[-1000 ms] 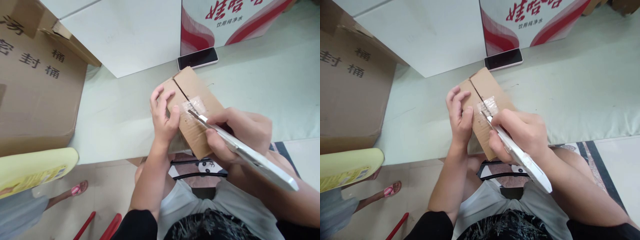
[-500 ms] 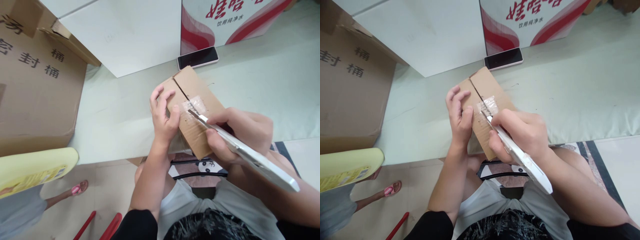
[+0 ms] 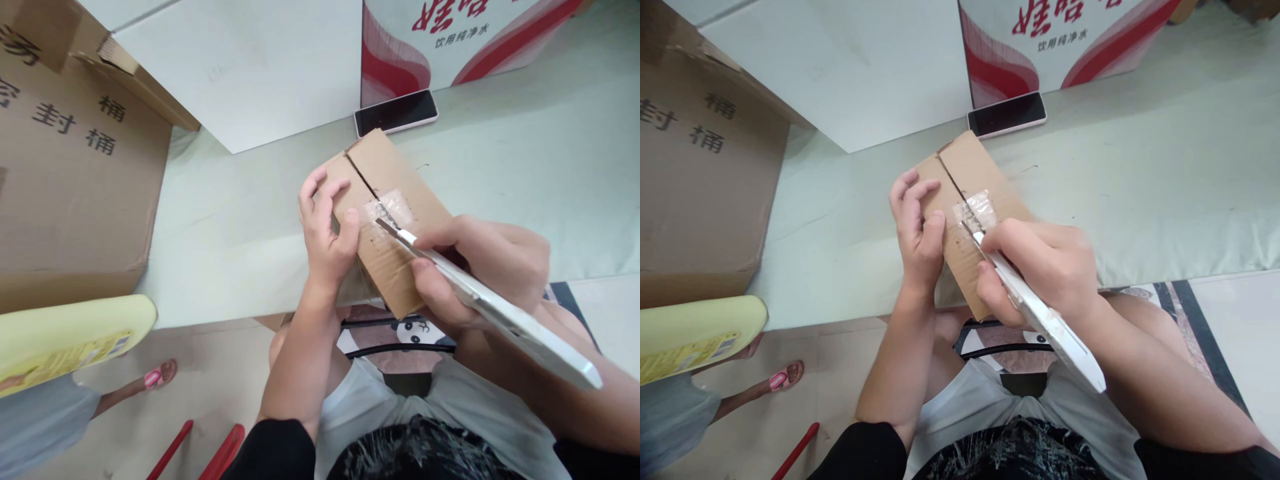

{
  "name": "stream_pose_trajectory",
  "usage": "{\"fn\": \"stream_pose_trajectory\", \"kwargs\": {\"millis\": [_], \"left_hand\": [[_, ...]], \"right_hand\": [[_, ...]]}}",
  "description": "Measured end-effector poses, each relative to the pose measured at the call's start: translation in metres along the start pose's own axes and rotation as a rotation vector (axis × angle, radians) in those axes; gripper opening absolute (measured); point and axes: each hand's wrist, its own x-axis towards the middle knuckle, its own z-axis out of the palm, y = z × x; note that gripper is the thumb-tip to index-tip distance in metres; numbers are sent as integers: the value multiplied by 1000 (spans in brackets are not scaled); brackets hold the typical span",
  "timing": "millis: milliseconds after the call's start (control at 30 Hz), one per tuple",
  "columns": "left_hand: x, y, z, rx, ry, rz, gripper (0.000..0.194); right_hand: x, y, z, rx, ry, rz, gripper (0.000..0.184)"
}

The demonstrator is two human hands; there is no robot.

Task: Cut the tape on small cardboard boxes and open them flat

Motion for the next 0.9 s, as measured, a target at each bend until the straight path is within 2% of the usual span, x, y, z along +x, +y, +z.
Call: {"fn": "stream_pose_trajectory", "kwargs": {"millis": [500, 733, 900], "left_hand": [[0, 0, -2, -23, -15, -20, 46], [0, -1, -1, -35, -12, -10, 47], [-1, -1, 1, -19, 5, 9, 48]], "right_hand": [[0, -1, 1, -55, 12, -18, 5], [1, -4, -2, -25, -20, 16, 6], [3, -2, -1, 12, 5, -22, 8]]}}
